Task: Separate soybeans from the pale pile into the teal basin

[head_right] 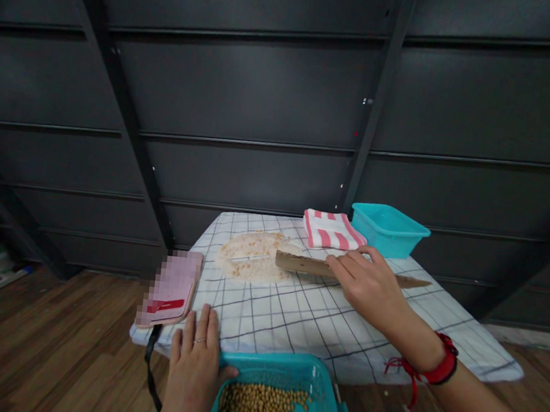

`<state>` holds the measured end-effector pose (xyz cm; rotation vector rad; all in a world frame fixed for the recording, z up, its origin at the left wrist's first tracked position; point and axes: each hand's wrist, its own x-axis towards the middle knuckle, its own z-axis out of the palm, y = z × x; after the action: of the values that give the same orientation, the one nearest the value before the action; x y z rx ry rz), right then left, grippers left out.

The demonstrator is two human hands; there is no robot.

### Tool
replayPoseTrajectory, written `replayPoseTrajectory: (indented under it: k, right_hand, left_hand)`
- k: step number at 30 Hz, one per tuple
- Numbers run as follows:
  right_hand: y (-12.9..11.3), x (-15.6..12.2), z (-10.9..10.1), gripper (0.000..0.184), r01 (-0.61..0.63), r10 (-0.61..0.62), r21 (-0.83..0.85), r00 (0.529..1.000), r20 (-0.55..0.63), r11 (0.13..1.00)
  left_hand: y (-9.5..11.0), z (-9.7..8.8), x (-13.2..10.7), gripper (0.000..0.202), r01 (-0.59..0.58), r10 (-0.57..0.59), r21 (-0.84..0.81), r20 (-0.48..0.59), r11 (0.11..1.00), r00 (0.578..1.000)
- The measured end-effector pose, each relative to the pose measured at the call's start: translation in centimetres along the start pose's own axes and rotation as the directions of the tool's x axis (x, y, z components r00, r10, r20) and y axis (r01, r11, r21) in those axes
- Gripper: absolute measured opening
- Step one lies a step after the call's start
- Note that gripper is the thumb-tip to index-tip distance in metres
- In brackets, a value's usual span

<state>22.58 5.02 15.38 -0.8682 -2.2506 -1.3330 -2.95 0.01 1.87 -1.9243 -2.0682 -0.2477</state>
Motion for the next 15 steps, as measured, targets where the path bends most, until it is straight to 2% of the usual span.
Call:
replayPoseTrajectory:
  k: [5, 15]
  right_hand:
    - [-0.2, -0.3, 0.0, 0.029, 0.022, -0.022, -0.011, 0.999, 0.029, 1.0]
    - [-1.0, -0.1, -1.8, 0.032, 0.02, -0.02, 0.061, 1.0, 0.008, 0.998]
  left_hand:
    - [-0.1, -0.6, 0.0, 0.075, -0.002, 0.003, -0.019, 0.05, 1.0, 0.999]
    - [0.0, -0.7, 0.2, 0.077, 0.003, -0.002, -0.022, 0.059, 1.0, 0.998]
